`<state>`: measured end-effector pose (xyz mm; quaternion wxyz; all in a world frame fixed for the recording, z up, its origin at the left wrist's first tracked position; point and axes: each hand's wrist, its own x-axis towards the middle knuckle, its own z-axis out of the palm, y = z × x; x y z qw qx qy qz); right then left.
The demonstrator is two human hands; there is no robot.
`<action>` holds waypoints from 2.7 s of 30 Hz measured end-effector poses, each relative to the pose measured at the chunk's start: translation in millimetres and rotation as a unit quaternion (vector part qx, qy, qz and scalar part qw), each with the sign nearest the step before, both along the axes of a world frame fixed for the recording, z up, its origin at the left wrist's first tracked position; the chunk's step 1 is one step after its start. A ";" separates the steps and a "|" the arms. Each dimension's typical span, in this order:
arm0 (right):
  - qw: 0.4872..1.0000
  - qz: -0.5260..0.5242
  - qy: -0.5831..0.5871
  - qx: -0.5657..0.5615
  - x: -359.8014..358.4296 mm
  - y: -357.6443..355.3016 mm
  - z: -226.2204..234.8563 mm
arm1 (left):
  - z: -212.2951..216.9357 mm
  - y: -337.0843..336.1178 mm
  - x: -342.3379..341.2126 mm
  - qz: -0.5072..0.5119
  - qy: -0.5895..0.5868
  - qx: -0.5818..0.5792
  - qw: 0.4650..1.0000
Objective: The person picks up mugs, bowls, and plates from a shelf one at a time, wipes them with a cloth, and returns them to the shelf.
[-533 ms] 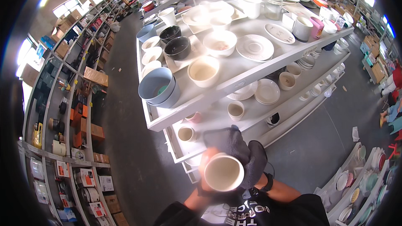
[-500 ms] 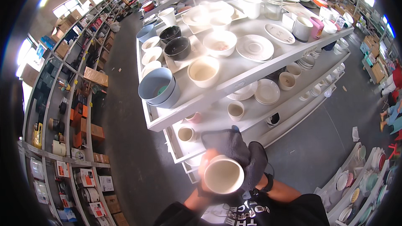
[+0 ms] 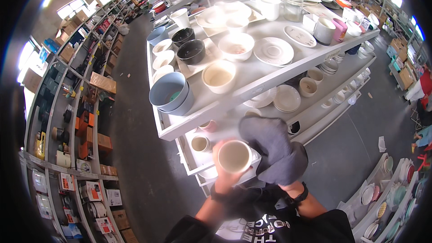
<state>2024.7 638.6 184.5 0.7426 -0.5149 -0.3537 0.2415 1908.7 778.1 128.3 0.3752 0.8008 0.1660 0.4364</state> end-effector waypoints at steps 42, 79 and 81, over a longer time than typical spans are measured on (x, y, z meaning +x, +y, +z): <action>0.900 0.133 0.329 0.253 77.1 -47.2 -43.3 | -114.7 56.1 43.2 0.241 0.065 -0.090 0.964; 0.939 0.142 0.268 0.160 185.9 -78.7 -67.1 | -116.5 10.2 144.1 0.307 0.107 -0.088 0.942; 0.909 0.154 0.347 0.172 183.3 -73.3 -61.4 | -97.2 4.8 145.3 0.311 0.104 -0.083 0.941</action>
